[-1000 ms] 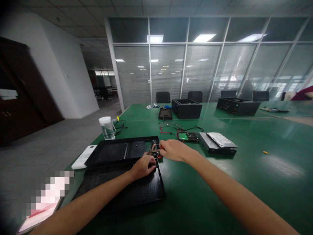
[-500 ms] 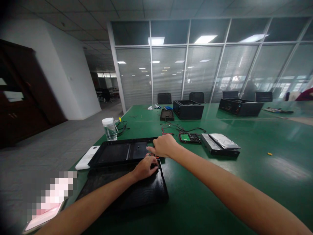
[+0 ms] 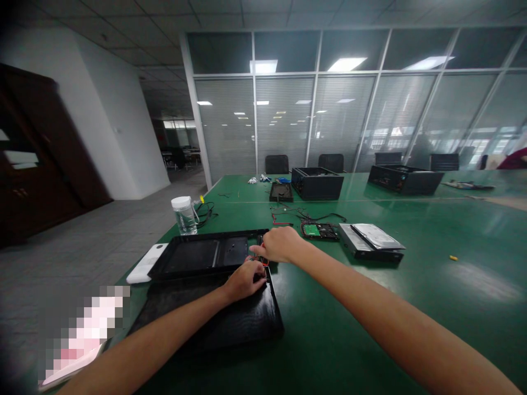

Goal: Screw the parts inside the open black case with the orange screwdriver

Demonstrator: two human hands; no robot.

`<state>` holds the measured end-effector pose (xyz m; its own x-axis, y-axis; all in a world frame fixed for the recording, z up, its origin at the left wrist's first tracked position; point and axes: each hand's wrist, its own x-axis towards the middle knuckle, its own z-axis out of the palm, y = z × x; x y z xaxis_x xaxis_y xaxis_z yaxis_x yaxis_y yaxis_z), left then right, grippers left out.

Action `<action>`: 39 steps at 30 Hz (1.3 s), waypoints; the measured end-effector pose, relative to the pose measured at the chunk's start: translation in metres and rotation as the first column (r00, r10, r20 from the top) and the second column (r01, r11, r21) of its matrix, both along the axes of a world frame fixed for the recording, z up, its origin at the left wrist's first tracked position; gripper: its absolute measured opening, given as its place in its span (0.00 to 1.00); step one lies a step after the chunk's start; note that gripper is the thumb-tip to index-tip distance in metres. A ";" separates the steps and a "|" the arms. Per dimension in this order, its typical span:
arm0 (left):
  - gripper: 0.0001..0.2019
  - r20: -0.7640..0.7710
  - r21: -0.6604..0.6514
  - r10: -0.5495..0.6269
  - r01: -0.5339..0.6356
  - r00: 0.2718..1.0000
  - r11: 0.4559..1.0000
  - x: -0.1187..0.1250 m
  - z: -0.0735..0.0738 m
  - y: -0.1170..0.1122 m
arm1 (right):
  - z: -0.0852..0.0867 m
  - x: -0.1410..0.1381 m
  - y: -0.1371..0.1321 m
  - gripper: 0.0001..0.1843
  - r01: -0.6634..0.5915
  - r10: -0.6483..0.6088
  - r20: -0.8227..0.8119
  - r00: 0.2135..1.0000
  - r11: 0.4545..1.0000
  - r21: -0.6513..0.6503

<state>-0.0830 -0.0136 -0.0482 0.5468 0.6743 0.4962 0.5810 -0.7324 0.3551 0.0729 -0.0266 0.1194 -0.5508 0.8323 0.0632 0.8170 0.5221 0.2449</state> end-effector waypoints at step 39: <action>0.18 -0.527 -0.184 0.067 -0.190 0.847 0.964 -0.085 0.062 0.019 | -0.150 0.109 -0.157 0.14 -0.280 0.223 -0.347 0.911 0.952 -0.124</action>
<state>-0.1677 0.0056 0.0136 0.5812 0.8138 -0.0007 0.8076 -0.5767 0.1230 0.1818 -0.1833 -0.0308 -0.7160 0.6826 0.1464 0.6720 0.7307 -0.1205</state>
